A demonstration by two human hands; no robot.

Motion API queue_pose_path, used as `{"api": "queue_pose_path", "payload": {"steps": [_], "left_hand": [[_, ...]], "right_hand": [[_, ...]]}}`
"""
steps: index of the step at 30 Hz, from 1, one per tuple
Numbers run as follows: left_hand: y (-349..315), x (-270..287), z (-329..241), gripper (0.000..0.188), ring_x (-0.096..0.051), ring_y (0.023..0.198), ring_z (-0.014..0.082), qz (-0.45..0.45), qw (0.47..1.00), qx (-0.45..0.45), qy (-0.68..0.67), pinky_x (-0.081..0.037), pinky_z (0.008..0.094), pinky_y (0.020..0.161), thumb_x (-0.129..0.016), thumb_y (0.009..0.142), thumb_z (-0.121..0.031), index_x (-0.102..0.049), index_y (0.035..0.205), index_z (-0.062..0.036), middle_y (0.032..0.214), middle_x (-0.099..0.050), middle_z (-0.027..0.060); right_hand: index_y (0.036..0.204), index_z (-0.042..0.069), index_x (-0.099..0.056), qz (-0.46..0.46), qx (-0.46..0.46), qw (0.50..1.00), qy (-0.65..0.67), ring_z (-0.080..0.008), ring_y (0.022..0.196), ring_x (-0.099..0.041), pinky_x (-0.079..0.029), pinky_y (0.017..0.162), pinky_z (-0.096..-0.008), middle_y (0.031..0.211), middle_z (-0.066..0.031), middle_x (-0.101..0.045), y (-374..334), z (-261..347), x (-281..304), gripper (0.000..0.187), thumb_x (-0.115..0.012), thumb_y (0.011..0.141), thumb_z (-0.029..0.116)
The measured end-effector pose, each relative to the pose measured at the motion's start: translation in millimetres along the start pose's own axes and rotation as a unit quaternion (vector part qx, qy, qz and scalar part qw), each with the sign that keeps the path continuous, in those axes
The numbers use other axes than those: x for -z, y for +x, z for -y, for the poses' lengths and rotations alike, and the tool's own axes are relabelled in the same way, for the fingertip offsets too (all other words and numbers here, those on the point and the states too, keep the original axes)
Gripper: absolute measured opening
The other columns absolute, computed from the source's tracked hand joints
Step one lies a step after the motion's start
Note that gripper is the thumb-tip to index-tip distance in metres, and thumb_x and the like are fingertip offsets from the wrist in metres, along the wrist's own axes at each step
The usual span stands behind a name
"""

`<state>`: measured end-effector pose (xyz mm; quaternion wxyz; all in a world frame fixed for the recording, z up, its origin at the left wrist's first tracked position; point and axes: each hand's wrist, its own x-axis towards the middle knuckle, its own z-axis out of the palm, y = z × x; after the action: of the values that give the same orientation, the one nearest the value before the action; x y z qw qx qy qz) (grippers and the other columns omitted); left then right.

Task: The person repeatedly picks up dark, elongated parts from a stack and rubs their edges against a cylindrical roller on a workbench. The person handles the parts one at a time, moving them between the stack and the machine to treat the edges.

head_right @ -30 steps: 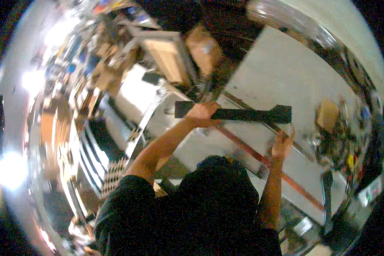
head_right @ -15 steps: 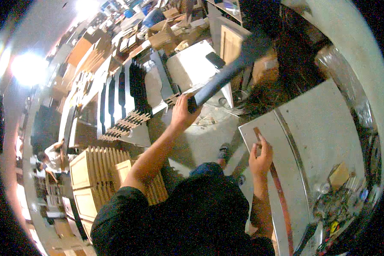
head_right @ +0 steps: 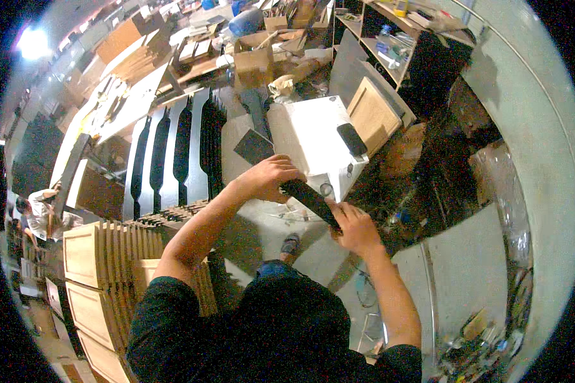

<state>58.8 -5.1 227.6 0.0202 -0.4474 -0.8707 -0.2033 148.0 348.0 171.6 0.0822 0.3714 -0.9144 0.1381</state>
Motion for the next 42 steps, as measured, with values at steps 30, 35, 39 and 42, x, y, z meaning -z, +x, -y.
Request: {"api": "queue_pose_path", "payload": {"steps": [30, 35, 39, 42], "left_hand": [[-94.3, -191.9, 98.3, 0.062, -0.056, 0.152, 0.0426, -0.376, 0.69, 0.531, -0.317, -0.044, 0.0464, 0.127, -0.067, 0.113, -0.02, -0.046, 0.167, 0.0018, 0.165, -0.057, 0.0271], [-93.8, -186.5, 97.0, 0.057, -0.055, 0.154, 0.041, -0.367, 0.683, 0.525, -0.351, -0.041, 0.0451, 0.129, -0.066, 0.114, -0.018, -0.051, 0.165, 0.0011, 0.165, -0.057, 0.0268], [-93.1, -183.7, 97.4, 0.055, -0.053, 0.156, 0.0397, -0.36, 0.688, 0.521, -0.354, -0.039, 0.0441, 0.131, -0.066, 0.113, -0.017, -0.052, 0.164, 0.0009, 0.166, -0.056, 0.0261], [-97.2, -195.4, 103.0, 0.057, -0.056, 0.154, 0.0348, -0.374, 0.696, 0.511, -0.338, -0.042, 0.0427, 0.129, -0.069, 0.114, -0.021, -0.053, 0.165, -0.0039, 0.166, -0.059, 0.0217]], "right_hand": [[0.151, -0.008, -0.063, -0.098, -0.246, 0.947, 0.18, -0.0484, 0.121, -0.063, -0.052, 0.111, -0.0549, 0.128, -0.0276, -0.065, 398.6, 14.1, -267.2, 0.081, -0.09, 0.087, 0.033], [0.152, -0.008, -0.063, -0.114, -0.245, 0.946, 0.179, -0.0474, 0.122, -0.062, -0.051, 0.11, -0.0546, 0.127, -0.0278, -0.065, 395.8, 7.3, -277.2, 0.082, -0.09, 0.088, 0.036], [0.15, -0.007, -0.064, -0.11, -0.247, 0.946, 0.178, -0.0462, 0.122, -0.061, -0.05, 0.111, -0.0548, 0.128, -0.0263, -0.065, 393.2, 4.4, -278.9, 0.081, -0.09, 0.088, 0.038], [0.15, -0.006, -0.065, -0.105, -0.245, 0.951, 0.156, -0.0453, 0.123, -0.06, -0.049, 0.111, -0.0553, 0.128, -0.0253, -0.064, 394.3, 5.6, -274.9, 0.081, -0.089, 0.088, 0.04]]}}
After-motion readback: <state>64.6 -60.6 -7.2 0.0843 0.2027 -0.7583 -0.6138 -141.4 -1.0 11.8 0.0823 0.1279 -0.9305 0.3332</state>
